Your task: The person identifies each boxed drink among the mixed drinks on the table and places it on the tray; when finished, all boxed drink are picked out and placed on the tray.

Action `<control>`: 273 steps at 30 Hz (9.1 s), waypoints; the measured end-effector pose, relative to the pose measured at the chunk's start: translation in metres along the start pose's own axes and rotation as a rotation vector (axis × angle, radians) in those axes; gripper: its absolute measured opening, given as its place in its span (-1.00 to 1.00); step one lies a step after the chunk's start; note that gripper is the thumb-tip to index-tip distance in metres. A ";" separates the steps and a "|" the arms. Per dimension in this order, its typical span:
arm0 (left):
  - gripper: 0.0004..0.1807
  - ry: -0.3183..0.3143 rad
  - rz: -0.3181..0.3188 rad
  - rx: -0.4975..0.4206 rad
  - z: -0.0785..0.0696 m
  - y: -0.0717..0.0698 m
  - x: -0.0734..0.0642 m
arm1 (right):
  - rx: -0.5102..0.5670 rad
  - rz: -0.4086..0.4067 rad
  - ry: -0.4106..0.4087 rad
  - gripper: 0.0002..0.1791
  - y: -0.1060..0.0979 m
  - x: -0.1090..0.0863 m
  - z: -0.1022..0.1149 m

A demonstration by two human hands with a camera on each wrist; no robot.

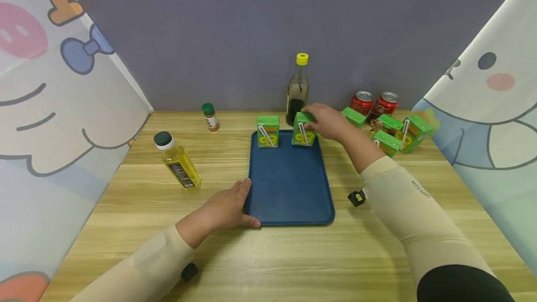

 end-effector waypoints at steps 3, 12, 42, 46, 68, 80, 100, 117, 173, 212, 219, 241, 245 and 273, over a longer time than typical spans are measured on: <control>0.30 -0.001 0.005 0.010 -0.001 0.000 0.001 | 0.002 0.005 0.000 -0.38 0.010 0.003 -0.002; 0.30 -0.011 0.013 0.028 0.000 -0.001 0.001 | -0.011 -0.004 -0.025 -0.36 0.015 0.002 -0.001; 0.30 0.005 0.006 0.033 0.000 -0.001 0.001 | -0.074 0.037 0.408 -0.22 -0.037 -0.030 -0.089; 0.30 0.005 0.006 0.021 -0.002 -0.002 0.001 | -0.088 -0.051 0.396 -0.28 -0.036 -0.031 -0.094; 0.28 0.002 -0.003 0.029 -0.003 -0.002 0.000 | 0.167 -0.264 0.132 -0.32 -0.093 -0.045 0.032; 0.29 0.004 0.002 0.031 -0.003 -0.001 0.001 | 0.141 -0.063 -0.108 -0.36 -0.010 -0.033 0.093; 0.29 0.000 -0.003 0.028 -0.002 -0.004 0.001 | 0.078 0.085 -0.179 -0.30 0.049 -0.032 0.098; 0.28 0.013 -0.007 0.019 -0.003 -0.003 0.000 | 0.187 -0.046 -0.181 -0.16 0.018 -0.045 0.081; 0.29 0.009 0.013 0.038 -0.004 0.001 0.002 | 0.318 -0.267 0.319 -0.24 -0.051 -0.118 -0.063; 0.28 0.018 0.011 0.054 -0.003 0.002 0.001 | 0.512 -0.081 0.068 -0.30 0.006 -0.090 -0.021; 0.28 0.016 0.009 0.043 -0.003 0.002 0.002 | 0.544 -0.375 0.156 -0.19 -0.043 -0.098 -0.054; 0.28 0.008 0.018 0.033 -0.004 0.000 0.001 | 0.452 -0.405 0.525 0.22 -0.029 -0.120 -0.164; 0.28 0.010 0.014 0.031 -0.004 0.000 0.001 | 0.452 -0.357 0.601 0.25 -0.019 -0.123 -0.173; 0.27 0.003 0.018 0.022 -0.005 0.000 0.001 | 0.457 -0.465 0.517 -0.03 -0.045 -0.116 -0.135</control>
Point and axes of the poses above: each hand's wrist, its own x-axis towards the middle knuckle, its own y-axis out of the palm, z = x × y, the point moved 3 cm from there along x, towards the middle knuckle, and after that the axes turned 11 degrees about -z, right-handed, at the moved point
